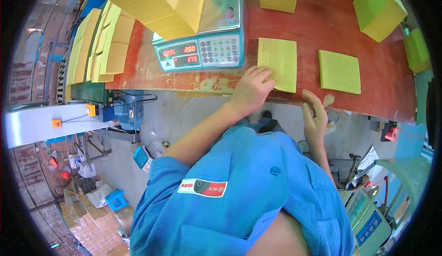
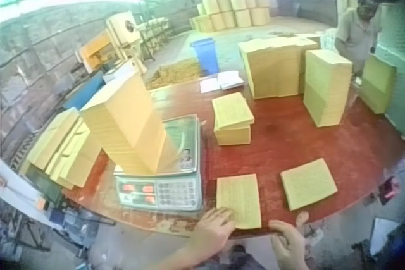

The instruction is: The recorder weighs stacks of yellow paper on an electronic scale and organizes them on a table.

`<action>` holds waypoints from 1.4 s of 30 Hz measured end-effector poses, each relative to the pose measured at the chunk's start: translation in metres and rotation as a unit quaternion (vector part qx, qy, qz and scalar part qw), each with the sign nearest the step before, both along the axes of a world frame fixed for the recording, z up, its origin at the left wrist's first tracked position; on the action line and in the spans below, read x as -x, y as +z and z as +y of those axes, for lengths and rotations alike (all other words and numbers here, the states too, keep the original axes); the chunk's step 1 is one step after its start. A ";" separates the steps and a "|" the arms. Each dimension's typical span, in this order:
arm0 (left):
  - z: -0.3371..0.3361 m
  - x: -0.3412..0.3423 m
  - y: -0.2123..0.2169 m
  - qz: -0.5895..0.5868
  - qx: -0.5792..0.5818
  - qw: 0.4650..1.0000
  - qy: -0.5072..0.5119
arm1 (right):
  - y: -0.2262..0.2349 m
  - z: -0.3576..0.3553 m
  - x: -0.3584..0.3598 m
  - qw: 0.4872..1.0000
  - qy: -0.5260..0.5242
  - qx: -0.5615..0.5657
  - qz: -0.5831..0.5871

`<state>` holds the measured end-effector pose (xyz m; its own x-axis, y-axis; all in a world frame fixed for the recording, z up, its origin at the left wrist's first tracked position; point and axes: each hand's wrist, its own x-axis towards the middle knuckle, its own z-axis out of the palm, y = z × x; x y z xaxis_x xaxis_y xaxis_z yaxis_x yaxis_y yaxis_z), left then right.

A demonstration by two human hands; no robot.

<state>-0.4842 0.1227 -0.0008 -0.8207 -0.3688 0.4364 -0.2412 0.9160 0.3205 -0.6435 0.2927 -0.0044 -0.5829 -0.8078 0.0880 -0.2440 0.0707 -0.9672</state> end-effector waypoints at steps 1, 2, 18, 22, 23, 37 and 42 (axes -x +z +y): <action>-0.001 0.003 0.000 -0.005 0.010 1.000 0.002 | -0.001 -0.001 -0.001 1.000 -0.005 -0.001 0.002; -0.003 0.007 -0.003 -0.004 0.009 1.000 -0.002 | -0.002 -0.003 -0.002 1.000 -0.003 0.002 0.014; -0.222 -0.183 0.261 0.445 -0.341 0.798 0.221 | 0.091 -0.199 -0.045 0.962 0.208 0.154 -0.086; -0.276 -0.154 0.281 0.255 -0.590 0.706 0.298 | 0.092 -0.343 -0.069 0.961 0.159 0.190 -0.124; -0.290 -0.151 0.274 0.213 -0.622 0.709 0.253 | 0.095 -0.367 -0.076 0.968 0.137 0.175 -0.116; -0.294 -0.204 0.269 -0.043 -0.681 0.725 0.092 | 0.030 -0.229 -0.150 0.956 0.130 0.071 -0.252; -0.312 -0.199 0.242 -0.014 -0.643 0.755 0.132 | -0.006 -0.270 -0.187 0.769 0.272 0.105 -0.569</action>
<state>-0.2856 -0.1895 0.2408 -0.6469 -0.6251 -0.4367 -0.3834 -0.2283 0.8949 -0.4563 0.0223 -0.0103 0.0399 -0.9969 -0.0682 0.8303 0.0710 -0.5527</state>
